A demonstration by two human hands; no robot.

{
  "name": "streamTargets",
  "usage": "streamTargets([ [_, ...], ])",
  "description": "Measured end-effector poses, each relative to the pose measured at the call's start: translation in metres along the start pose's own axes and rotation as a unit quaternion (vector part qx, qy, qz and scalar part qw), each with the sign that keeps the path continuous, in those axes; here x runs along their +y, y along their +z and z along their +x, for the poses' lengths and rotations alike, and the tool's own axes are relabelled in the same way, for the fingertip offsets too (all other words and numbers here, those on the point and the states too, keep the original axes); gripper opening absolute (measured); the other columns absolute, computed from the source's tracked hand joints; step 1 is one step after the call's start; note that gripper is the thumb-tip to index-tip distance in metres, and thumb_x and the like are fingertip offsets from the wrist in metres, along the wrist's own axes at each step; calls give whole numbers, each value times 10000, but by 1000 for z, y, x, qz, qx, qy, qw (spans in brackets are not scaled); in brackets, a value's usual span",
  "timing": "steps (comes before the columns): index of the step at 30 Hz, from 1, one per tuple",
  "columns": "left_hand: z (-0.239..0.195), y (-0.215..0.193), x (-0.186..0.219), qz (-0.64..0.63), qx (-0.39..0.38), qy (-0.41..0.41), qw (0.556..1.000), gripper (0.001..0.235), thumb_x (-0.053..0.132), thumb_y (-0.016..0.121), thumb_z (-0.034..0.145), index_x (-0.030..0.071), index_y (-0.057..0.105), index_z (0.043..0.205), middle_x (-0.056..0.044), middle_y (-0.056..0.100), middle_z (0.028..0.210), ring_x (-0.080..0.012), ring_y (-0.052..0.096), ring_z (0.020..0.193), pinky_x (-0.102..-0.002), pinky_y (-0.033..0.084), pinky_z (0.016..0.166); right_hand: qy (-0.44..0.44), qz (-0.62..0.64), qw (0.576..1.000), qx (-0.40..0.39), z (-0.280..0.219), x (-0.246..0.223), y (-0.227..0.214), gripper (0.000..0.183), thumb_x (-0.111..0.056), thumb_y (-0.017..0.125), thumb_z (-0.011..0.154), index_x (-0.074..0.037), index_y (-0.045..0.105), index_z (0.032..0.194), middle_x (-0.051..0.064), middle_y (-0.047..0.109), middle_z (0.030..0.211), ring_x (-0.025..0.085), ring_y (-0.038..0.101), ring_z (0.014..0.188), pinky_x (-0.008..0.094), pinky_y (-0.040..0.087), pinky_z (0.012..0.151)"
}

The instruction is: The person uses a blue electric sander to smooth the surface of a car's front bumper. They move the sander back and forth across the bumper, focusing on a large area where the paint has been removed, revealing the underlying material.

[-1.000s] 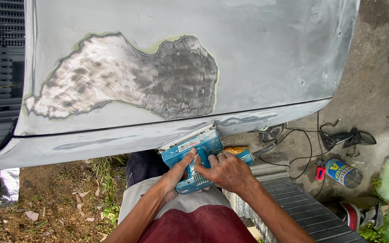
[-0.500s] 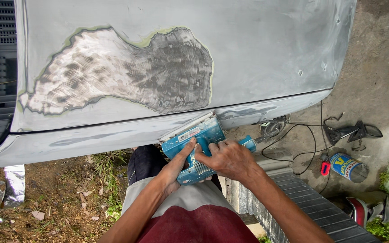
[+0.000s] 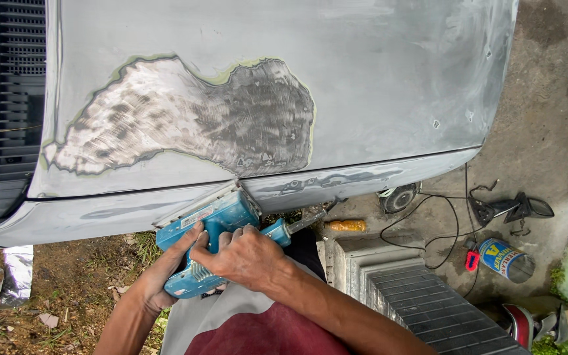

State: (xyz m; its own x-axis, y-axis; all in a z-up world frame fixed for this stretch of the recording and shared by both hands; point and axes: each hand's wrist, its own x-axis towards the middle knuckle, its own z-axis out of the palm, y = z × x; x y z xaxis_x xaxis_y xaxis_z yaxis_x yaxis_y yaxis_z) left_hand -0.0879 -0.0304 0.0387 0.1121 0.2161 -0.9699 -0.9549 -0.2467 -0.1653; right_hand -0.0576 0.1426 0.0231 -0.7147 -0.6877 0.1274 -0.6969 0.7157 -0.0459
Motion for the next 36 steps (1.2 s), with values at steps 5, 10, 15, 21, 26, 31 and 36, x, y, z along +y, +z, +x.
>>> streamTargets([
  [5,14,12,-11,16,-28,-2,999,498,546,669,846,112,643,1089,-144,683,953,-356,683,731,-514,610,627,11,17,999,-35,-24,7,-4,260,-77,659,924,-170,590,1157,-30,427,550,110,407,430,287,378,437],
  [10,28,43,-21,53,-57,-3,997,409,556,694,905,154,622,930,-25,675,670,-156,620,456,-285,506,390,21,30,997,-61,-61,25,-2,243,-71,636,952,-163,597,1173,-14,464,567,127,443,413,300,397,411],
  [15,24,86,-23,125,-16,-19,992,1006,628,630,662,250,453,1577,-91,320,1697,-244,269,1580,-436,485,1142,27,49,994,-96,-94,48,3,344,-97,616,883,-159,609,1222,10,556,618,176,527,461,338,450,428],
  [21,23,138,-39,80,-27,27,996,892,647,828,717,-49,657,1248,-271,709,1074,-360,753,892,-554,636,657,47,160,971,-174,-112,89,-26,628,-183,816,733,-166,544,1299,116,642,698,297,700,552,440,566,564],
  [26,44,144,-48,87,-91,40,991,897,658,798,784,-109,633,1221,-325,723,1032,-406,762,844,-547,646,615,45,136,969,-203,-139,109,-16,862,-185,880,604,-196,514,1384,129,675,780,310,725,626,445,590,624],
  [31,33,136,-31,82,-103,36,991,1134,684,782,777,-54,374,1536,-382,438,1482,-510,655,1162,-578,691,684,39,143,961,-231,-107,118,-27,878,-140,861,621,-188,513,1425,136,691,802,312,740,659,446,611,652],
  [36,24,98,-20,16,-115,33,993,742,605,735,836,-80,662,1113,-339,740,939,-480,729,731,-588,626,552,8,157,965,-210,-68,102,-23,819,-106,836,659,-174,526,1414,130,688,719,291,730,581,435,603,602],
])
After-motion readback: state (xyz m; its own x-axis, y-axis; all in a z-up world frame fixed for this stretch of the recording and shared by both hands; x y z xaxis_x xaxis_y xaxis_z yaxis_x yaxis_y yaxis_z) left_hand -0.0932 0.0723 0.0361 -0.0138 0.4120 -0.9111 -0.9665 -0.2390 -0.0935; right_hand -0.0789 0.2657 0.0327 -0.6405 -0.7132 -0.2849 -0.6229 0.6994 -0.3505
